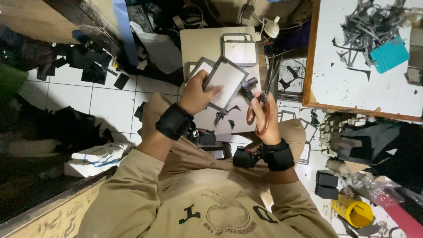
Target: The person trims the edges of leather or composite parts using scissors.
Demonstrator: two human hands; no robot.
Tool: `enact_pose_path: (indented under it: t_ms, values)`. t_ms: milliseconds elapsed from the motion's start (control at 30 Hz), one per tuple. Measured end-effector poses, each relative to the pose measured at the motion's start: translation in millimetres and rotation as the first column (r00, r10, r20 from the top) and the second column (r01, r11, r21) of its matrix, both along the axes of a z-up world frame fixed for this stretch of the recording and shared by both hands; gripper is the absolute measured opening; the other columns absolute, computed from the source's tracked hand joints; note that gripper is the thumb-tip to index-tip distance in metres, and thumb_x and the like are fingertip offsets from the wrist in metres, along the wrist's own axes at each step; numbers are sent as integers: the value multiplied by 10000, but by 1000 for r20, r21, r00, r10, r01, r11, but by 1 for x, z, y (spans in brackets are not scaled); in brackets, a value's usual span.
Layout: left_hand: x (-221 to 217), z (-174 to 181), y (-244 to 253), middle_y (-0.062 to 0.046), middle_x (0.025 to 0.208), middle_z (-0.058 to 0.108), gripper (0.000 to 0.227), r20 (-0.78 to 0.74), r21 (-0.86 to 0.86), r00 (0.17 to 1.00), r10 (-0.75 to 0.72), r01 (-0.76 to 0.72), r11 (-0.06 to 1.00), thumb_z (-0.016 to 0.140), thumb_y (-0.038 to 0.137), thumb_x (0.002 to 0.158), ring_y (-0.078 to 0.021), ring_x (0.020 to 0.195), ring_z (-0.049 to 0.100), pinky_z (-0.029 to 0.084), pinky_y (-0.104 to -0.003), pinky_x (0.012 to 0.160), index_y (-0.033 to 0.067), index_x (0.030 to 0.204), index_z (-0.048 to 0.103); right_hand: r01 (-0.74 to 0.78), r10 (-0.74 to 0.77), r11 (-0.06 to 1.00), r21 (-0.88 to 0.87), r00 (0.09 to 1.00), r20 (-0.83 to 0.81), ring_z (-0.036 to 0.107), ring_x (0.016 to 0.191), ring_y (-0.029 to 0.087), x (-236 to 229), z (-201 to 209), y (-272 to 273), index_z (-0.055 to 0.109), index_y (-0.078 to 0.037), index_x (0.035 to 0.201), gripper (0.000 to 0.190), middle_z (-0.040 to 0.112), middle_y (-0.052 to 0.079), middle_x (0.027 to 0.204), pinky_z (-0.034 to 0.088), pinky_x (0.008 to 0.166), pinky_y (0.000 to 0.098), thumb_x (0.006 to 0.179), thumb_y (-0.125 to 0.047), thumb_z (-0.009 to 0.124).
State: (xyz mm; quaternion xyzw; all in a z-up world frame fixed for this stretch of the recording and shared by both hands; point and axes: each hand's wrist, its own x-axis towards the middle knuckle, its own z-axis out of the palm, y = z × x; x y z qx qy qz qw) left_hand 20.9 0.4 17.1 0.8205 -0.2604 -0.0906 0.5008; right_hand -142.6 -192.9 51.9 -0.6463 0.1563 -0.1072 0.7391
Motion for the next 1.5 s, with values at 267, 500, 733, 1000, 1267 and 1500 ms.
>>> enact_pose_path:
  t_ms: [267, 500, 733, 1000, 1267, 1500]
  values:
    - [-48, 40, 0, -30, 789, 566, 287, -307, -214, 933, -185, 122, 969, 790, 197, 924, -105, 697, 500, 445, -281, 608, 30, 991, 566, 92, -86, 986, -136, 995, 50, 586, 909, 116, 8, 12, 14, 542, 1, 1268, 370, 632, 49, 1023, 488, 794, 255, 1010, -171, 744]
    - [-45, 80, -9, -99, 1107, 573, 483, 5, -201, 994, -107, 105, 974, 790, 140, 892, -180, 905, 627, 547, -310, 740, 17, 1291, 548, 59, -46, 987, -150, 995, 90, 684, 1004, 128, -1, 25, 13, 531, -17, 1275, 376, 702, 60, 1111, 561, 873, 266, 980, -135, 732]
    - [-41, 75, -18, -87, 1080, 594, 193, 268, -160, 954, -138, 185, 970, 775, 73, 938, -238, 909, 638, 531, -346, 779, 70, 1114, 695, 44, -21, 972, -229, 994, 105, 654, 933, 113, -13, 6, 7, 542, -16, 1207, 311, 674, 46, 1009, 534, 837, 261, 999, -96, 759]
    - [-35, 55, -13, -57, 1013, 623, 62, 78, -206, 990, -115, 129, 970, 707, 65, 996, -184, 817, 675, 585, -281, 696, 62, 1002, 646, 74, -30, 942, -326, 990, 138, 641, 939, 112, -33, 11, -14, 549, -29, 1194, 271, 662, 24, 1014, 531, 848, 261, 1009, -80, 740]
    - [-35, -12, -12, -122, 972, 752, 143, 63, 40, 975, -214, 212, 976, 720, 173, 959, -232, 853, 723, 575, -358, 775, 41, 1013, 736, 209, -180, 908, -364, 977, 112, 600, 954, 123, -60, 28, -42, 542, -20, 1223, 301, 609, 28, 1011, 508, 861, 266, 1029, -66, 767]
    - [-49, 50, -17, -61, 871, 727, 250, -106, -225, 957, -269, 240, 944, 758, 248, 982, -114, 776, 669, 573, -267, 697, 17, 1002, 665, 146, -104, 918, -370, 986, 130, 702, 989, 163, -47, 45, -24, 540, -27, 1248, 344, 704, 61, 1068, 578, 903, 315, 1005, -160, 745]
